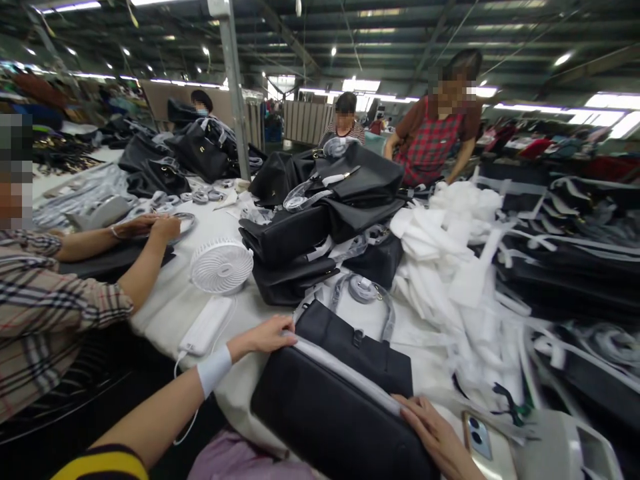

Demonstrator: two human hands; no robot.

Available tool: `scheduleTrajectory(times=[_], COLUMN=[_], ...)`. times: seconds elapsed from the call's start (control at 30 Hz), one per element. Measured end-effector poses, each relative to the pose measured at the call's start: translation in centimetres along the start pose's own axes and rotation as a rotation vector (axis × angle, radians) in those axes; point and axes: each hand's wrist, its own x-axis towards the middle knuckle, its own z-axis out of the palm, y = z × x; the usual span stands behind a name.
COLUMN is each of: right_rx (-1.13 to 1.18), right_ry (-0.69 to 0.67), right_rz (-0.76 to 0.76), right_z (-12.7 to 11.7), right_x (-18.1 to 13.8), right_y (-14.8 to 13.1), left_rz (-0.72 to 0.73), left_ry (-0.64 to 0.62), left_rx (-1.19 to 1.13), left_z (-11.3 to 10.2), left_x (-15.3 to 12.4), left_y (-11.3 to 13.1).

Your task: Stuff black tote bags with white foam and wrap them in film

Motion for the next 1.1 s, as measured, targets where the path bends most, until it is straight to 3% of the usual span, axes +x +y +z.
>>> scheduleTrajectory(times=[0.23,0.4,0.53,0.63,0.73,0.83,0.9,0.97,1.03,1.1], right_rx=[0.177,0.221,0.259,0.300,0.336,0.367,0.379,0.375,0.313,0.132], right_ry=[-0.009,-0.017,-0.040,-0.097,-0.135,-0.134,-0.130,-0.135,-0.133,-0.079], right_rz=[0.081,0.137,0.226,0.287,0.270,0.236,0.216,0.177,0.149,0.148], right_z=[-0.3,-0.6,-1.1,-1.2,-1.0,-0.7,-0.4,-0.3,-0.2,-0.4], right_x=[-1.0,-0.9,-1.3,-2.1,-2.7,-3.0,-3.0,-3.2,-3.7,-4.6], right_y=[-0.8,-1.4,-1.8,-2.2,-2.6,-2.8,-2.7,-2.4,-1.8,-1.0], left_rz=[-0.022,-0.131,-0.237,-0.298,-0.256,-0.031,0.170,0.264,0.225,0.152], left_ry=[-0.109,-0.209,-0.140,-0.082,0.113,0.298,0.188,-0.009,-0.163,-0.231], left_rx=[-0.223,-0.159,-0.087,0.043,0.371,0.549,0.525,0.531,0.577,0.607], left_z=[-1.3,-0.3,0.3,-0.5,-1.3,-0.2,2.0,4.6,6.7,7.9], left_x=[-1.7,-2.6,-3.7,-5.4,-6.4,-5.4,-4.0,-2.6,-1.3,-0.5], left_y=[-0.9,-2.7,-4.4,-4.5,-2.0,2.8,6.1,8.3,8.8,8.1])
